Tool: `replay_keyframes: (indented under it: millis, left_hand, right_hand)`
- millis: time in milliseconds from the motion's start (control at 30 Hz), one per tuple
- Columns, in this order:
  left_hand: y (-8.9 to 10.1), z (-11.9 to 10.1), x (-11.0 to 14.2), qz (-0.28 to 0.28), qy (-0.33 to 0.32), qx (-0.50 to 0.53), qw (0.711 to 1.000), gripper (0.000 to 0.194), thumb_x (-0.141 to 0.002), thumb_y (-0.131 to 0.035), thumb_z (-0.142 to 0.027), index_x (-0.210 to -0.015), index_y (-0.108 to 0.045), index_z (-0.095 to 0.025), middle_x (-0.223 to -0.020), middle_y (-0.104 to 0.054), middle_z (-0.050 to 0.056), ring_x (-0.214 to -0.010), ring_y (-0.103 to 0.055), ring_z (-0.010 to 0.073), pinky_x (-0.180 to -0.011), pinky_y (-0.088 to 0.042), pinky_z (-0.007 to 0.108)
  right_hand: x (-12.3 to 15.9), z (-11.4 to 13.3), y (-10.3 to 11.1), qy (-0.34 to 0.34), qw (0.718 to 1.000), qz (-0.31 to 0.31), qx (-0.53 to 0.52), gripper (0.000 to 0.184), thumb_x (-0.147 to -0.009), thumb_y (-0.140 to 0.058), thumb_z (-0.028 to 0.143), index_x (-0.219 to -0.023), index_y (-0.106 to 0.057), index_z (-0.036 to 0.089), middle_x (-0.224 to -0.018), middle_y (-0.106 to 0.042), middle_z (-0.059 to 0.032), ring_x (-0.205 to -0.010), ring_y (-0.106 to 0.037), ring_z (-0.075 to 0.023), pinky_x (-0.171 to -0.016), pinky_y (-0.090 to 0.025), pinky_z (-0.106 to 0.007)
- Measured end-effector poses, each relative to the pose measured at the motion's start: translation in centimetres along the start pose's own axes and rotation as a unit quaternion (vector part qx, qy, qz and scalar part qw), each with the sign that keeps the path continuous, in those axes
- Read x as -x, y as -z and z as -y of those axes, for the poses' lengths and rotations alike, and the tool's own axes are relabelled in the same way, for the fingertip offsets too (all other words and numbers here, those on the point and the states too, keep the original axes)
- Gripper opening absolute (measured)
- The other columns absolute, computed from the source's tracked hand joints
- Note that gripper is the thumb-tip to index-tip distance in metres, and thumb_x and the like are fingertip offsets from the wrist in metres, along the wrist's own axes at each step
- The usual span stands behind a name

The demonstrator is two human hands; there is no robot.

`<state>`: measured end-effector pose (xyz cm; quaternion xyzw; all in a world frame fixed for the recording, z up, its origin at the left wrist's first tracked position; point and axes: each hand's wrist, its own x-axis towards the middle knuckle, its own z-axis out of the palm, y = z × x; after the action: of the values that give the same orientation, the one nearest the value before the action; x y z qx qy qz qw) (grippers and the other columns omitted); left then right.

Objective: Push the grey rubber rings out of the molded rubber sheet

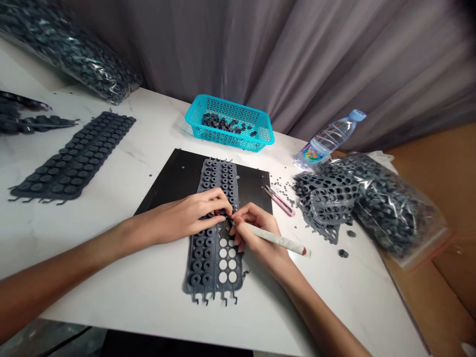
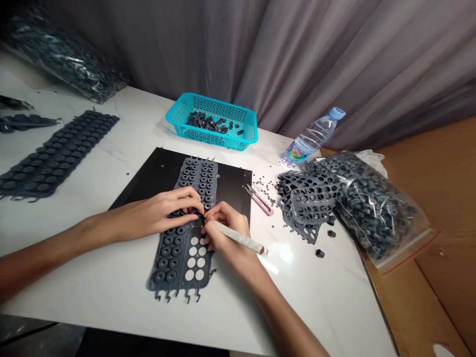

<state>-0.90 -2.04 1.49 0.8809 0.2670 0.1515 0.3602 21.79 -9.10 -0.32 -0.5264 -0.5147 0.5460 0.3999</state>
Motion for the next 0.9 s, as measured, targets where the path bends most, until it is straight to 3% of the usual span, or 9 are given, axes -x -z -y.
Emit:
replay_keyframes:
  millis: [700,900]
  left_hand:
    - [-0.06,-0.05,-0.5,0.027,-0.02,-0.057,0.998,0.019,-0.112,-0.049,-0.026,-0.121,-0.065,-0.021,-0.119,-0.062,0.004,-0.101,-0.068,0.0177,-0.092,-0.049,0.029]
    - [-0.3,0.48,-0.48,0.016,-0.08,-0.051,0.995,0.022,-0.113,-0.041,-0.017,-0.119,-0.062,-0.02,-0.12,-0.066,0.005,-0.116,-0.064,0.0203,-0.104,-0.045,0.032]
  right_hand:
    - [-0.12,-0.21,0.04,0.022,0.998,0.008,0.055,0.002,-0.093,-0.061,0.02,-0.092,-0.061,0.021,-0.073,-0.066,0.0027,-0.056,-0.062,-0.0128,-0.047,-0.048,-0.02]
    - [0.03,0.45,-0.28,0.045,0.991,-0.004,0.129,0.007,-0.092,-0.059,0.018,-0.085,-0.06,0.021,-0.069,-0.062,0.0037,-0.055,-0.057,-0.0112,-0.047,-0.04,-0.019]
